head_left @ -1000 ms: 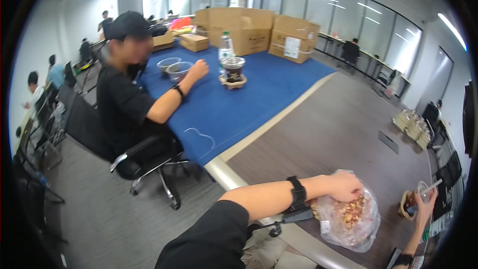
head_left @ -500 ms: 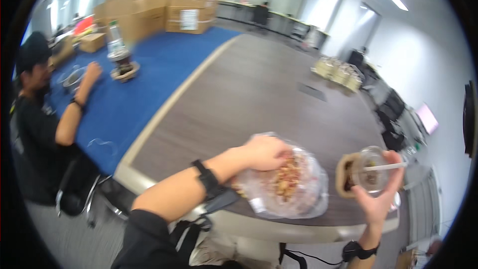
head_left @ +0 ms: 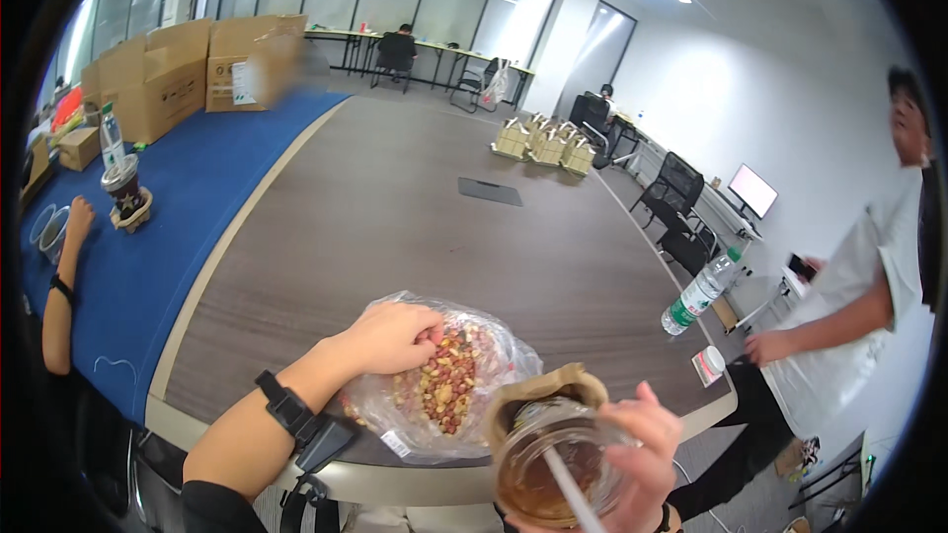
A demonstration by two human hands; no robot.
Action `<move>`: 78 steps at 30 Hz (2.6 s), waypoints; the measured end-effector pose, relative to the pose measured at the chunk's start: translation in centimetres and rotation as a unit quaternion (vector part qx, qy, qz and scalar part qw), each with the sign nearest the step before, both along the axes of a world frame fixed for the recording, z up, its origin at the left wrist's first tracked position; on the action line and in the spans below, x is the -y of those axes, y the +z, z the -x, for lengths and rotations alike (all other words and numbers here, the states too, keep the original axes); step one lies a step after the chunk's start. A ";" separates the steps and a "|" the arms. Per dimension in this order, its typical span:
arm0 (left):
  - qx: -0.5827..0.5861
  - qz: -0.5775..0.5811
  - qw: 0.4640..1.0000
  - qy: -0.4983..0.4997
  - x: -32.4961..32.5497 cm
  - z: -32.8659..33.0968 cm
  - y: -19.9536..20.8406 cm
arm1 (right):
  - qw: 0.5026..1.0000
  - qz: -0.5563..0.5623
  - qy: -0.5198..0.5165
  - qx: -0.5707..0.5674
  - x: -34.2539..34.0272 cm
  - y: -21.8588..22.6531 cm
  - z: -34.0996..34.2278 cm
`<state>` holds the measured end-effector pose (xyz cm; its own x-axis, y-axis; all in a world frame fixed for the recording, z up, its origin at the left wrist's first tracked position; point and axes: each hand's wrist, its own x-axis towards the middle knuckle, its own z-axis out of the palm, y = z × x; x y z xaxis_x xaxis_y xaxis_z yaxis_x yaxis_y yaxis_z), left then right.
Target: Sorting through a bag of mixed nuts and peanuts on a table in an office setting.
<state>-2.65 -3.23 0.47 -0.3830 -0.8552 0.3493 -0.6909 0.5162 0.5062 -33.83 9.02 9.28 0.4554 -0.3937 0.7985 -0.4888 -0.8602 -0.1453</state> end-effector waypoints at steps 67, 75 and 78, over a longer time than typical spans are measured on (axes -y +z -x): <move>-0.023 -0.001 1.000 0.012 0.2 -0.1 -0.6 | 0.904 -0.166 -0.370 0.138 30.6 -3.1 11.9; -0.016 -0.011 1.000 0.012 0.3 0.0 -0.7 | 0.911 -0.064 -0.392 0.109 28.6 -3.9 11.4; -0.004 -0.016 1.000 0.019 0.1 -0.1 -0.5 | 0.921 -0.036 -0.345 0.177 24.3 -4.1 8.5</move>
